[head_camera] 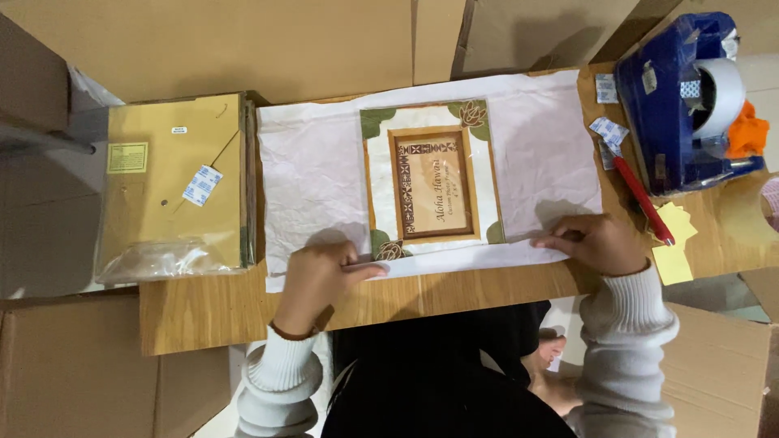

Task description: Wrapping a small box in white tissue paper

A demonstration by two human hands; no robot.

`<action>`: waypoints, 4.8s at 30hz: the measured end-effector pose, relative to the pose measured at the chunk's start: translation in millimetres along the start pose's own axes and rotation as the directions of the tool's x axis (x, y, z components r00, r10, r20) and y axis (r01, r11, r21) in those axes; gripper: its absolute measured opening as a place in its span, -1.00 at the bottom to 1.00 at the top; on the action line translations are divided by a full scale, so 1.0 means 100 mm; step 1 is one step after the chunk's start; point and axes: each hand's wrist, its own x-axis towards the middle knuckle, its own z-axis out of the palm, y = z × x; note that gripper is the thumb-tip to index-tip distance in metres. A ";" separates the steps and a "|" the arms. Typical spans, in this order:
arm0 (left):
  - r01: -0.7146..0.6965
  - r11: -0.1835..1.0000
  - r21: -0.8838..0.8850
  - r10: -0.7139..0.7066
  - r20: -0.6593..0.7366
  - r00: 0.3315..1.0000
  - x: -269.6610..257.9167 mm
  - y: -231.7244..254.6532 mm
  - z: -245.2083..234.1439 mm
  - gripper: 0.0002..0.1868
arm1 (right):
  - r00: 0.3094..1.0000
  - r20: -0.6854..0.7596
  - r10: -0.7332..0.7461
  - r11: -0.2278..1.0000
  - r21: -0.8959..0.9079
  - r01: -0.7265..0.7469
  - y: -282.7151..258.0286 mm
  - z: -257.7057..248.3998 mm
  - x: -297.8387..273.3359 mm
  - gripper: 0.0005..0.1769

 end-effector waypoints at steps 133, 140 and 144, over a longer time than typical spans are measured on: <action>-0.278 0.949 0.149 0.306 -0.227 0.925 0.23 0.86 0.79 -0.75 | 0.954 -0.075 -0.290 0.890 -0.387 0.240 -1.14 0.90 1.59 0.27; -0.285 0.941 0.181 0.324 -0.245 0.914 0.25 0.89 0.72 -0.75 | 0.931 -0.289 -0.224 0.885 -0.460 0.070 -1.34 1.21 1.60 0.32; -0.298 0.929 0.218 0.349 -0.256 0.901 0.26 1.16 0.27 -0.77 | 0.907 -0.343 -0.244 0.901 -0.425 0.081 -1.24 1.30 1.63 0.25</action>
